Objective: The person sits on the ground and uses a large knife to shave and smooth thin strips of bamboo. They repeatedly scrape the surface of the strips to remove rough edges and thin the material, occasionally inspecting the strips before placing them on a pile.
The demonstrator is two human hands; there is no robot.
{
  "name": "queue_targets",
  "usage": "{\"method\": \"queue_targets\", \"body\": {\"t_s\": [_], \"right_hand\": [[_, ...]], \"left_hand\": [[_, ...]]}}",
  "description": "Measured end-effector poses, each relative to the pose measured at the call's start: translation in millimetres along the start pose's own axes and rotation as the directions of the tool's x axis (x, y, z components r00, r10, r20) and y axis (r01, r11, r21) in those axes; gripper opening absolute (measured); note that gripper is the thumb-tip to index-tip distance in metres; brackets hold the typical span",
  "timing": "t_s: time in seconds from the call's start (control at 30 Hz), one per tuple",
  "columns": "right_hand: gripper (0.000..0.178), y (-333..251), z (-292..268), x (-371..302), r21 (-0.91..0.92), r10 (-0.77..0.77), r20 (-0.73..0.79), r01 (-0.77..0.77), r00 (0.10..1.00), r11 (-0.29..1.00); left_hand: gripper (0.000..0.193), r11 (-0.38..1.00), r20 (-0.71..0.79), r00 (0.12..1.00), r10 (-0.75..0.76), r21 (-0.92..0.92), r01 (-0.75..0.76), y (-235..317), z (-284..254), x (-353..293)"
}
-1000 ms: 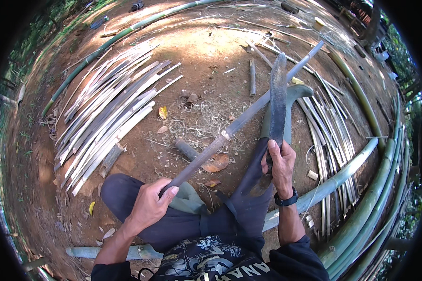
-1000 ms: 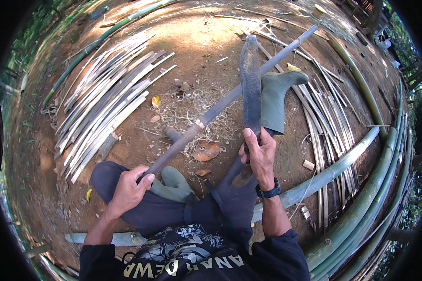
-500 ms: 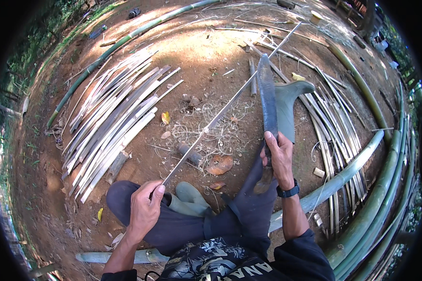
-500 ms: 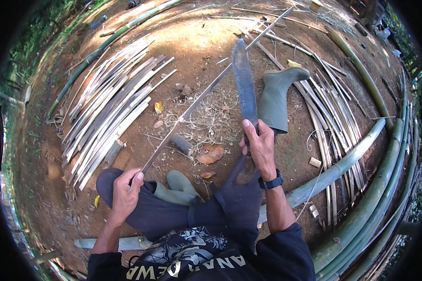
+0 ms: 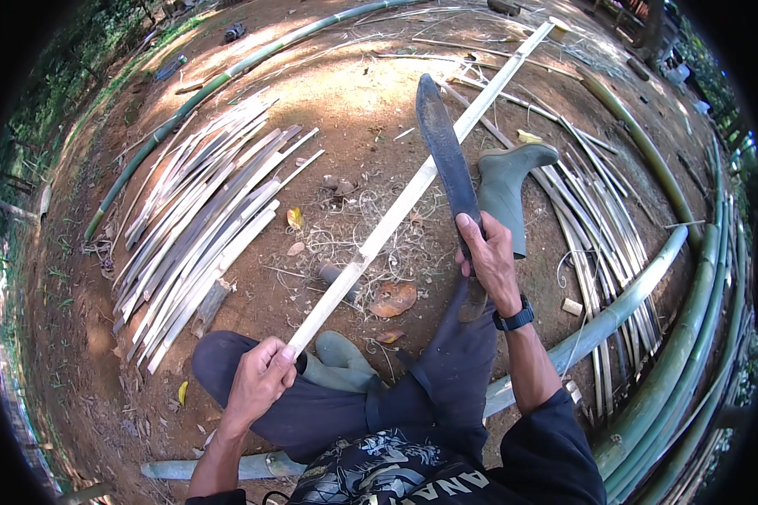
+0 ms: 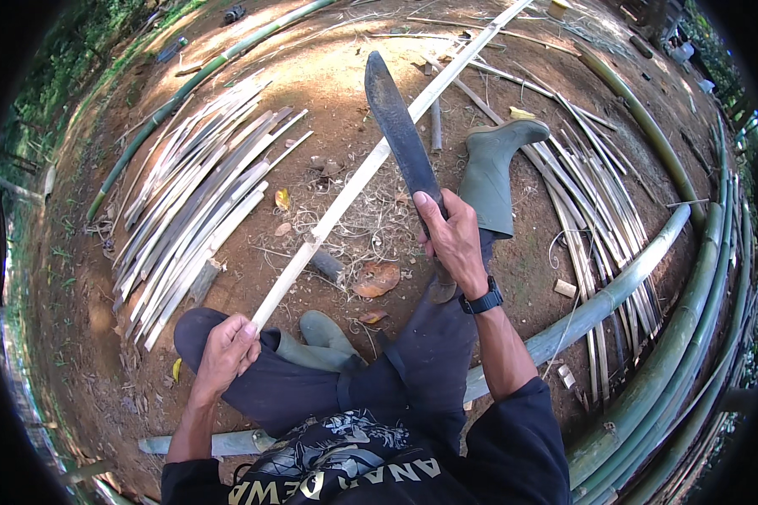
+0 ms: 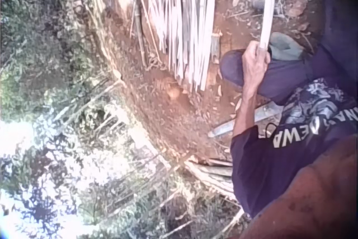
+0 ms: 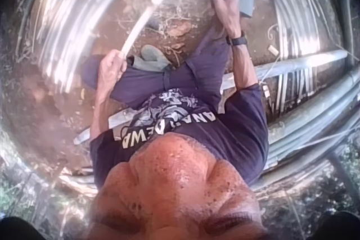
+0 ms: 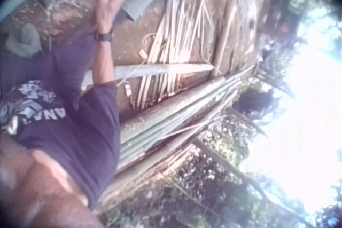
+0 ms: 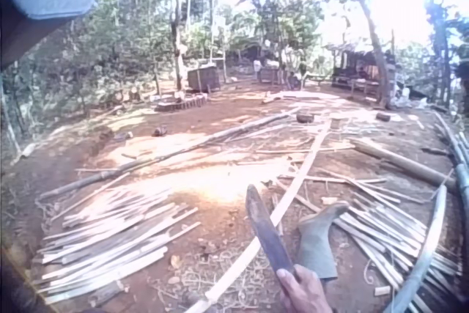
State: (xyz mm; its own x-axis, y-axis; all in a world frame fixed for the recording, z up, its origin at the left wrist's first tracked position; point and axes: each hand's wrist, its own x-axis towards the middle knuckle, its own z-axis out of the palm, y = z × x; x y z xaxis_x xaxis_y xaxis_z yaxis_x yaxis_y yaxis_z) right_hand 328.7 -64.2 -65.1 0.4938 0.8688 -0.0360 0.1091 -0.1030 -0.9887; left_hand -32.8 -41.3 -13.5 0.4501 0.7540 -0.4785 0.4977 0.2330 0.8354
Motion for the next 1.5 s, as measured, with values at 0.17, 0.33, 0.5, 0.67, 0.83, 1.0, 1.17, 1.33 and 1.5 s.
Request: {"method": "queue_targets", "body": {"t_s": [0.17,0.33,0.5,0.67,0.83,1.0,1.17,1.33,1.5], "right_hand": [[0.045,-3,-1,18,0.025,-0.007,-0.02,0.008,1.0,1.0],[0.046,4,-2,26,0.051,-0.028,-0.034,0.03,0.999,0.998],[0.044,5,11,8,0.022,-0.012,-0.024,0.013,1.0,1.0],[0.045,37,22,-12,-0.173,-0.201,0.05,0.207,0.978,0.963],[0.045,12,20,-9,0.001,-0.081,-0.052,0.081,0.995,0.997],[0.041,43,31,-33,-0.246,-0.298,0.113,0.317,0.948,0.916],[0.043,11,28,-25,-0.066,-0.089,-0.017,0.087,0.996,0.994],[0.041,34,36,-47,-0.193,-0.224,0.095,0.238,0.97,0.952],[0.037,30,34,-43,-0.13,-0.165,0.01,0.165,0.986,0.978]], "left_hand": [[0.039,1.0,0.02,1.0,0.012,0.006,-0.013,3,-3,0],[0.04,1.0,0.034,0.999,-0.019,-0.018,0.019,-4,-6,3],[0.046,0.997,0.041,0.998,-0.039,0.062,0.036,1,-9,5],[0.046,0.996,0.124,0.988,-0.093,0.014,0.092,7,-10,11],[0.045,0.995,0.144,0.986,-0.081,-0.038,0.087,12,-8,12],[0.042,0.997,0.073,0.995,-0.064,-0.036,0.067,9,-6,17],[0.043,0.999,0.092,0.996,-0.019,-0.041,0.022,7,-6,15],[0.044,0.999,0.092,0.996,-0.011,0.036,0.008,8,-8,15],[0.044,1.0,0.127,0.992,0.0,-0.018,0.002,12,-4,20]]}}
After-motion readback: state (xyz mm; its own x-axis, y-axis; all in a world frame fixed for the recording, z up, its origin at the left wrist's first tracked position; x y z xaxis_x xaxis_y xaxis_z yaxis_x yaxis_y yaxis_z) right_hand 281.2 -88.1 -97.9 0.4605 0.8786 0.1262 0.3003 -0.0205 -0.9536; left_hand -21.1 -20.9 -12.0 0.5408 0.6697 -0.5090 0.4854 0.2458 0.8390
